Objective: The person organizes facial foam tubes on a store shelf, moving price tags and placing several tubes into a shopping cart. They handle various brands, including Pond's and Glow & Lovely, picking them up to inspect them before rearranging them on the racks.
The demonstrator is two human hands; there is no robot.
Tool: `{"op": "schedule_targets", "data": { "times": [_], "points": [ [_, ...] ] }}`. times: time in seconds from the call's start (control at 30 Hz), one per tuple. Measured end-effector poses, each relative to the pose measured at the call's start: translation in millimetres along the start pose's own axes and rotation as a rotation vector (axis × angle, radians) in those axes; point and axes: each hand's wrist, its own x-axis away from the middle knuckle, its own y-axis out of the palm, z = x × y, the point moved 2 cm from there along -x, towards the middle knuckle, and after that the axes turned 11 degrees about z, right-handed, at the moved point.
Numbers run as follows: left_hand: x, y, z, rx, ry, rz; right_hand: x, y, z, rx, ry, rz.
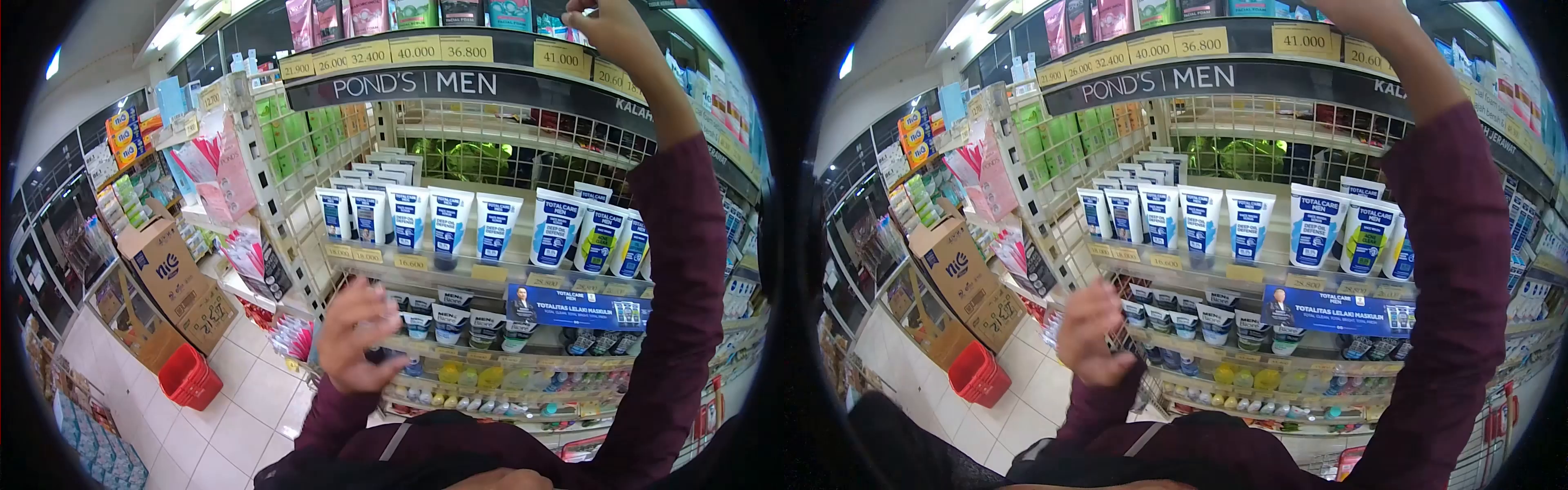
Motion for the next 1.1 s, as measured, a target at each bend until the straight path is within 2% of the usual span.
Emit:
{"op": "schedule_targets", "data": {
  "times": [0.03,0.1,0.17,0.2,0.3,0.37,0.43,0.5,0.73,0.87,0.93,1.1],
  "points": [
    [-17,8,-6,0.07,0.031,0.097,9,-4,-1,0.128,-0.141,0.026],
    [-69,24,-4,-0.005,-0.004,0.093,27,-8,-4,0.159,-0.193,-0.054],
    [-114,52,-22,0.072,0.047,0.061,41,-10,-6,0.216,-0.303,-0.183],
    [-138,66,-29,-0.028,0.169,0.038,44,-11,-3,0.218,-0.298,-0.188],
    [-193,103,-54,-0.274,0.496,0.012,52,-14,2,0.331,-0.556,0.07],
    [-220,125,-52,-0.312,0.549,-0.016,59,-16,-3,0.348,-0.524,0.148],
    [-230,138,-50,-0.35,0.603,-0.042,48,-12,11,0.296,-0.476,0.04],
    [-235,148,-53,-0.428,0.49,-0.215,52,-12,12,0.276,-0.496,0.098],
    [-238,160,-47,-0.481,0.615,-0.191,51,-10,12,0.238,-0.467,0.053],
    [-236,160,-45,-0.475,0.587,-0.223,45,-9,8,0.294,-0.445,0.033],
    [-237,161,-42,-0.473,0.545,-0.238,41,-9,6,0.333,-0.367,-0.049],
    [-237,166,-42,-0.479,0.575,-0.229,26,-3,10,0.387,-0.388,-0.086]
  ]
}}
